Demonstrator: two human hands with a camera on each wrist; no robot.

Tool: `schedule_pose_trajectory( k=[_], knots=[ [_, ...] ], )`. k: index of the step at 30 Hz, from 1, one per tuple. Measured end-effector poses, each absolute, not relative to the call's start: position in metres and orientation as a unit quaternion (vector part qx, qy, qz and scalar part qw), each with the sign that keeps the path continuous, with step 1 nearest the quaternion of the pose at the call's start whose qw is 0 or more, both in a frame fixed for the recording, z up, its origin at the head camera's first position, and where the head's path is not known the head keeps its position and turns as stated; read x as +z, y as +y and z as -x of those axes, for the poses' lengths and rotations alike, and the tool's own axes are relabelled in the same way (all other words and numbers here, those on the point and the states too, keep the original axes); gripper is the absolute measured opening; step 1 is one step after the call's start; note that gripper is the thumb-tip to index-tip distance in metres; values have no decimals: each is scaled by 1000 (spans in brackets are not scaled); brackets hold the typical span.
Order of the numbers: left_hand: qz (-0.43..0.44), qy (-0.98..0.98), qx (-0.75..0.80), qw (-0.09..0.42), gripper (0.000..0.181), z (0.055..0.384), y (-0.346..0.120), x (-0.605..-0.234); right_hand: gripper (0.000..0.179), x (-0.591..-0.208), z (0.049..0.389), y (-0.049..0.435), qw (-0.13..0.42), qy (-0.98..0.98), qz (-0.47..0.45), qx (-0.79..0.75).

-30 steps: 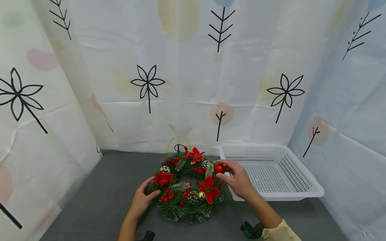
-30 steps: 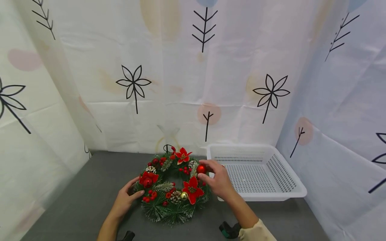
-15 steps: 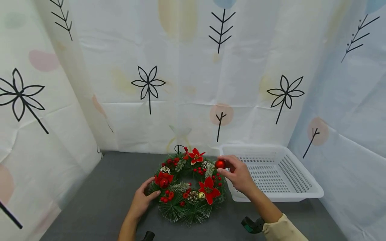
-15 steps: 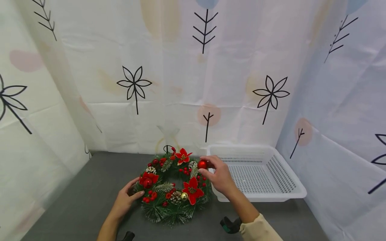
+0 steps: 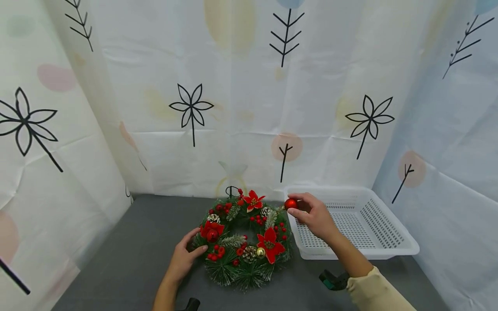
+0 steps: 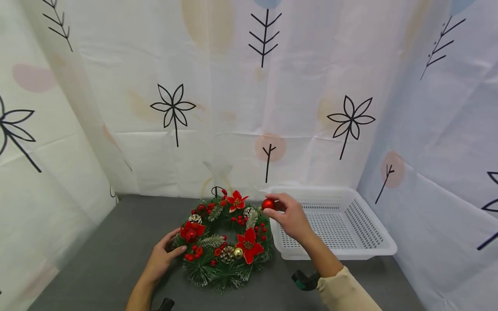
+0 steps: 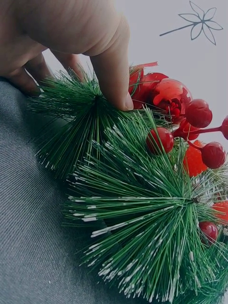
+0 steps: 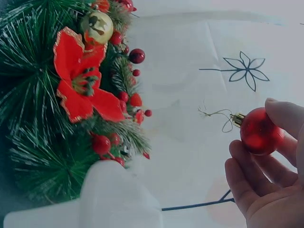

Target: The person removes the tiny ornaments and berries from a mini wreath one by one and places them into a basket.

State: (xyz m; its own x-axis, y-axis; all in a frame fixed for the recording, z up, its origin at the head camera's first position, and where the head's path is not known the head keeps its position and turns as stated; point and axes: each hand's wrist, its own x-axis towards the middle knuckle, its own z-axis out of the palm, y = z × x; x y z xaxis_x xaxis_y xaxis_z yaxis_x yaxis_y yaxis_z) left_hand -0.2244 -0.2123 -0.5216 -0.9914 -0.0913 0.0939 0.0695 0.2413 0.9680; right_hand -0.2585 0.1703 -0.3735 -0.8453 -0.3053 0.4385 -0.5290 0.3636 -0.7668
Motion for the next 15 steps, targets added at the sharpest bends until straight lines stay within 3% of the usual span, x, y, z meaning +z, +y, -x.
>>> schedule_pose_trajectory(
  k=[15],
  knots=[
    [-6, -788, -613, 67, 65, 225, -212, -522, 36, -363, 268, 177, 88, -836, -226, 492]
  ],
)
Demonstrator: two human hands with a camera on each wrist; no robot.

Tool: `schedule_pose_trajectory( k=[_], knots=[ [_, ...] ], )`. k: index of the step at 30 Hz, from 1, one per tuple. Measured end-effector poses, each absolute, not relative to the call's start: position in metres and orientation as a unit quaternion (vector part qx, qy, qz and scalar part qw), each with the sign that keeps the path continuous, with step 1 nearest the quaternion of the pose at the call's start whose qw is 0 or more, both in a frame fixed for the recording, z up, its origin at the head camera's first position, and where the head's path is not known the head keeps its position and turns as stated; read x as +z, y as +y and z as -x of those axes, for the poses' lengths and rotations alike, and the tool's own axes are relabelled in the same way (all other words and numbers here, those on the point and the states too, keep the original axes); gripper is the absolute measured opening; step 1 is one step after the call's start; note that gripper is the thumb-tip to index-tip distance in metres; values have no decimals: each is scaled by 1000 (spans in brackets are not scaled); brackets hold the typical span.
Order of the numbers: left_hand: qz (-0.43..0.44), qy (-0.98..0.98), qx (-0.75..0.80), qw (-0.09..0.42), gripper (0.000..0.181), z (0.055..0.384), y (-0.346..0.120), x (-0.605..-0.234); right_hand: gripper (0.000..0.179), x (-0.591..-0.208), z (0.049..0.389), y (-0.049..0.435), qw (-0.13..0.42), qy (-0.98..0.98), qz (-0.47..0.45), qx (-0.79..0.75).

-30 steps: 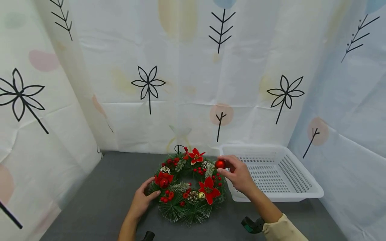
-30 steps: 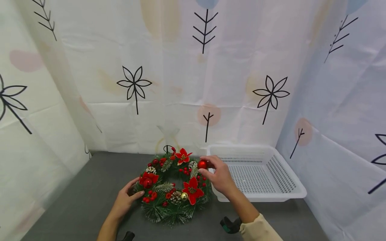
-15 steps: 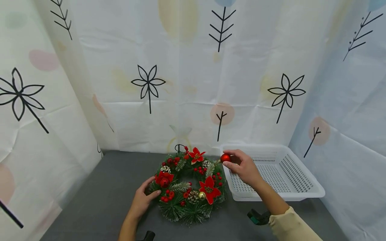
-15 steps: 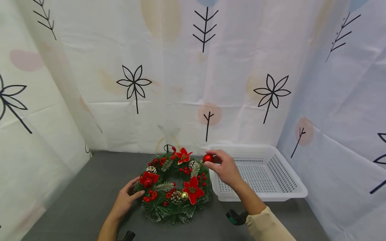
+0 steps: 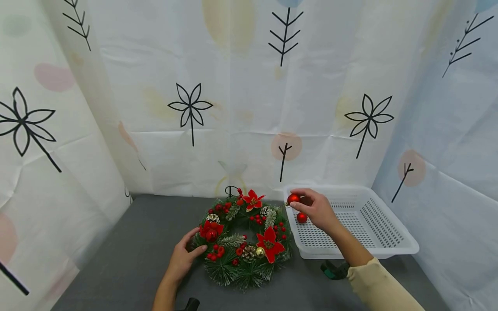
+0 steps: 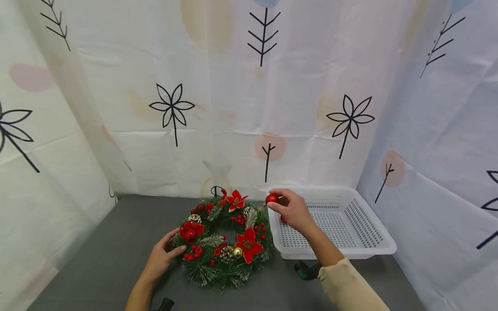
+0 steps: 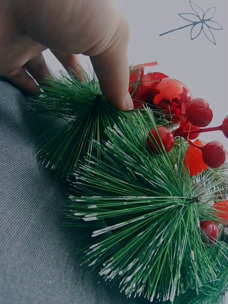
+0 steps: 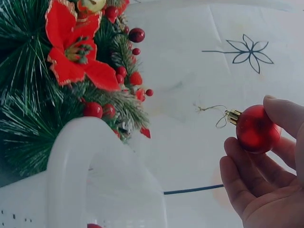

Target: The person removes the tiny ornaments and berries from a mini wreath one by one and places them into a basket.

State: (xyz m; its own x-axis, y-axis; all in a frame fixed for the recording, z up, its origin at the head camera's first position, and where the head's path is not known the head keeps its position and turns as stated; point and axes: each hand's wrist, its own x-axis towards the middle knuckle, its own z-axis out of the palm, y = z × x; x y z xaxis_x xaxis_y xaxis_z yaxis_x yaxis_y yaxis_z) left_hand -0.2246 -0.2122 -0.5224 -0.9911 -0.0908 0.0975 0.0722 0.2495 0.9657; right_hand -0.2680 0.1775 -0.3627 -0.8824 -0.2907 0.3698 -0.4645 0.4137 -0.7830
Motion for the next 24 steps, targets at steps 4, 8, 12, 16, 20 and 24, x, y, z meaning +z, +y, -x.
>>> schedule_pose_trajectory(
  k=[4, 8, 12, 16, 20, 24],
  knots=[
    [-4, -785, -616, 65, 65, 225, -212, -522, 36, -361, 271, 178, 87, -843, -220, 483],
    [-4, -786, -614, 68, 64, 225, -213, -523, 39, -375, 289, 185, 79, -850, -208, 477],
    [-5, -787, -612, 71, 64, 225, -213, -523, 40, -378, 298, 187, 70, -864, -195, 459],
    [-5, -786, -614, 70, 64, 225, -213, -523, 40, -380, 304, 188, 61, -874, -181, 447],
    [-5, -787, -613, 69, 64, 225, -213, -523, 40, -383, 311, 190, 54, -881, -167, 439],
    [-6, -788, -612, 69, 64, 225, -212, -523, 40, -385, 317, 191, 47, -888, -158, 429]
  ],
)
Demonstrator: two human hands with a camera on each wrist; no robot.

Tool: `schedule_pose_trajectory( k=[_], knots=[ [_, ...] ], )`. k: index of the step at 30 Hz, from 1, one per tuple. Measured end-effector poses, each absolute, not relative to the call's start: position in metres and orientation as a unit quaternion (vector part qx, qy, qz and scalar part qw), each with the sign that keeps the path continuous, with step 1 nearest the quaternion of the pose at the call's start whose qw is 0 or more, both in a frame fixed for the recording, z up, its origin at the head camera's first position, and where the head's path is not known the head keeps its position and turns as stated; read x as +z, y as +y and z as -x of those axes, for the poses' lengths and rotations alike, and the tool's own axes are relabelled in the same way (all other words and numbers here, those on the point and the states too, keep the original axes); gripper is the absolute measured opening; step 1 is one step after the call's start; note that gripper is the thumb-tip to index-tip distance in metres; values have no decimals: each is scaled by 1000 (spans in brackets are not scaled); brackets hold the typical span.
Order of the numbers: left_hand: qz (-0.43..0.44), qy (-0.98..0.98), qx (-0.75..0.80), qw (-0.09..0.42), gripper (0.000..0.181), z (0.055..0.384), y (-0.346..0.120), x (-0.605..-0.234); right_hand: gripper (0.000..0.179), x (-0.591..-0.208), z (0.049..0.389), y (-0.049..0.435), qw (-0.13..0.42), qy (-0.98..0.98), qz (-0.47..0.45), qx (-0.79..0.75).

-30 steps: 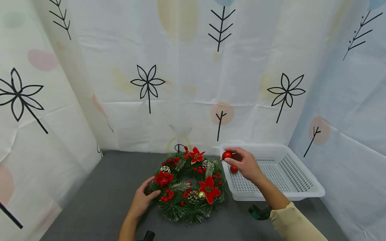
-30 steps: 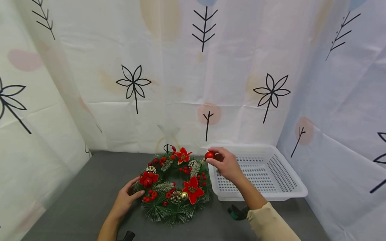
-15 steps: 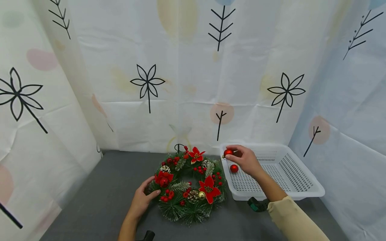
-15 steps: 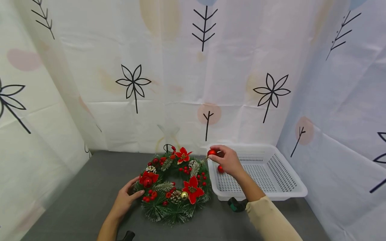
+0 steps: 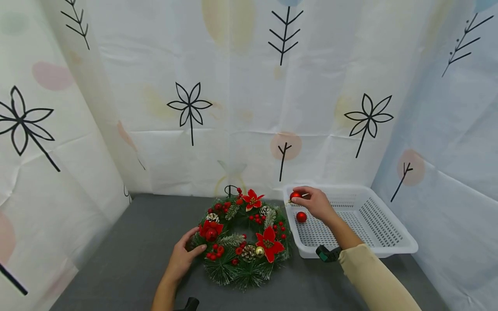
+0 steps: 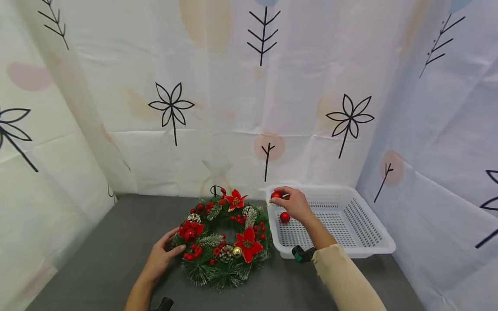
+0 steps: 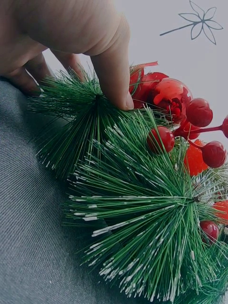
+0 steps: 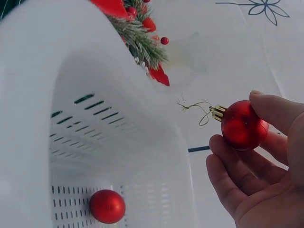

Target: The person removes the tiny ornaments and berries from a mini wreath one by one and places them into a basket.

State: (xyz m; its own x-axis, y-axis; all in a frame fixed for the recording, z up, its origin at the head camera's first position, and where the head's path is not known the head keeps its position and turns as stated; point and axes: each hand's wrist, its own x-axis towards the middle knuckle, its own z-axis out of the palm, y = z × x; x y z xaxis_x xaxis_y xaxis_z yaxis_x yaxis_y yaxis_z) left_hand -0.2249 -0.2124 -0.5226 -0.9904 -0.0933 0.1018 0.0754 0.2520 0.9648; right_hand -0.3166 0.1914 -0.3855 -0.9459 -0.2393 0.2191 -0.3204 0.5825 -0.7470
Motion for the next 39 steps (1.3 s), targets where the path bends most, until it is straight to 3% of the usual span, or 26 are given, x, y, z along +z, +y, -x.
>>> schedule_pose_trajectory(
  k=[27, 39],
  knots=[
    [-2, -783, -619, 67, 65, 224, -213, -520, 34, -396, 356, 207, -46, -930, -160, 327],
    [-1, -785, -616, 73, 65, 224, -213, -522, 31, -413, 361, 221, -113, -923, -104, 353]
  ],
)
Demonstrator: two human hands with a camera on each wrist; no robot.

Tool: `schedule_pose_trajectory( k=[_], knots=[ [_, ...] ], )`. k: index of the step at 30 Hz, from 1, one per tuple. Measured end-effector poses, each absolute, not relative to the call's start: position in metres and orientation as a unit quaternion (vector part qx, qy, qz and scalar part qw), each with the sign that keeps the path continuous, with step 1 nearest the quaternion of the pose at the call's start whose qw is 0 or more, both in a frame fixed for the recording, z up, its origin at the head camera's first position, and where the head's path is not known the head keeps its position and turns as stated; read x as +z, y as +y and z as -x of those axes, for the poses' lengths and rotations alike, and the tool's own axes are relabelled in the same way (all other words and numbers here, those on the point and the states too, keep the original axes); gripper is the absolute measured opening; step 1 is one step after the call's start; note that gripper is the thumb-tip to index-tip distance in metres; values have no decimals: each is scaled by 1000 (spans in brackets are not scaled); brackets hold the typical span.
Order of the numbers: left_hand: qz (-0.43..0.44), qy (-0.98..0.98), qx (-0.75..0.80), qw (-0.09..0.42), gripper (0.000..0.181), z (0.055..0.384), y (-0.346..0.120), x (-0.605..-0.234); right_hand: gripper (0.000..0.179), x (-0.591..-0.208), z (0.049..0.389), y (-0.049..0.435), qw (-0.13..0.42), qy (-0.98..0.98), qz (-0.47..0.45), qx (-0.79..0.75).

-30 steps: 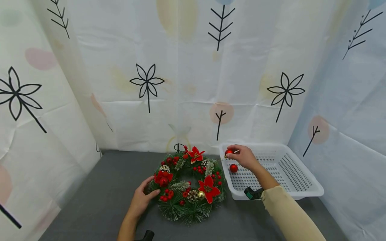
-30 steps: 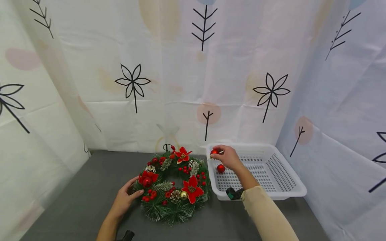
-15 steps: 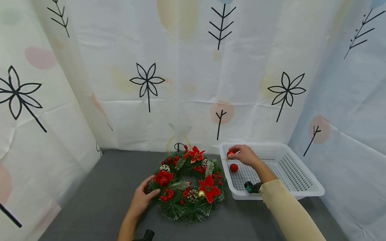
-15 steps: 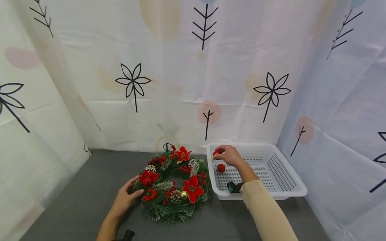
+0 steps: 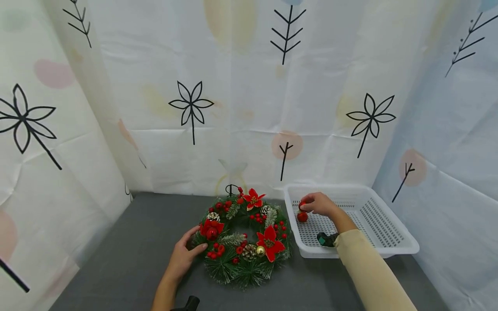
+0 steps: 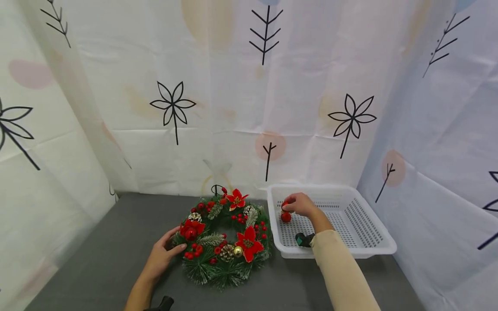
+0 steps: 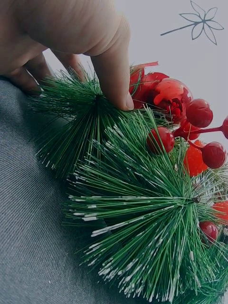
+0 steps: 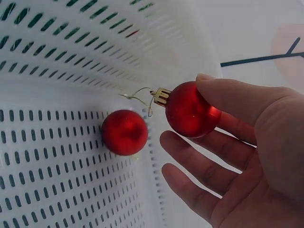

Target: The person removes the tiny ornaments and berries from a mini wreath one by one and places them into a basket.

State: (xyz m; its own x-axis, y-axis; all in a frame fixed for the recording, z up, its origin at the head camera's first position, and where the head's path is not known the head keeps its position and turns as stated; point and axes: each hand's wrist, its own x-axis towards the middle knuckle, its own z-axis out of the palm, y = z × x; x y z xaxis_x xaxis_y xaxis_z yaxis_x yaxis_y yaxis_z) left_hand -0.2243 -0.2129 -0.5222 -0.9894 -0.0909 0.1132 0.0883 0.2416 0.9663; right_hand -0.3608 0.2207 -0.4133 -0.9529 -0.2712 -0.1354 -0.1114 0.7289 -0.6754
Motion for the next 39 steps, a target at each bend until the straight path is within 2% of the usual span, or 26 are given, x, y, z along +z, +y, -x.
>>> schedule_pose_trajectory(
  k=[19, 35, 39],
  knots=[
    [8, -787, -611, 81, 65, 223, -212, -524, 33, -426, 360, 237, 99, 923, 105, -356],
    [4, -792, -604, 90, 63, 223, -211, -522, 32, -432, 368, 248, 69, 921, 31, -382],
    [4, -785, -615, 81, 64, 222, -211, -521, 33, -431, 368, 249, 75, 923, 25, -377]
  ],
)
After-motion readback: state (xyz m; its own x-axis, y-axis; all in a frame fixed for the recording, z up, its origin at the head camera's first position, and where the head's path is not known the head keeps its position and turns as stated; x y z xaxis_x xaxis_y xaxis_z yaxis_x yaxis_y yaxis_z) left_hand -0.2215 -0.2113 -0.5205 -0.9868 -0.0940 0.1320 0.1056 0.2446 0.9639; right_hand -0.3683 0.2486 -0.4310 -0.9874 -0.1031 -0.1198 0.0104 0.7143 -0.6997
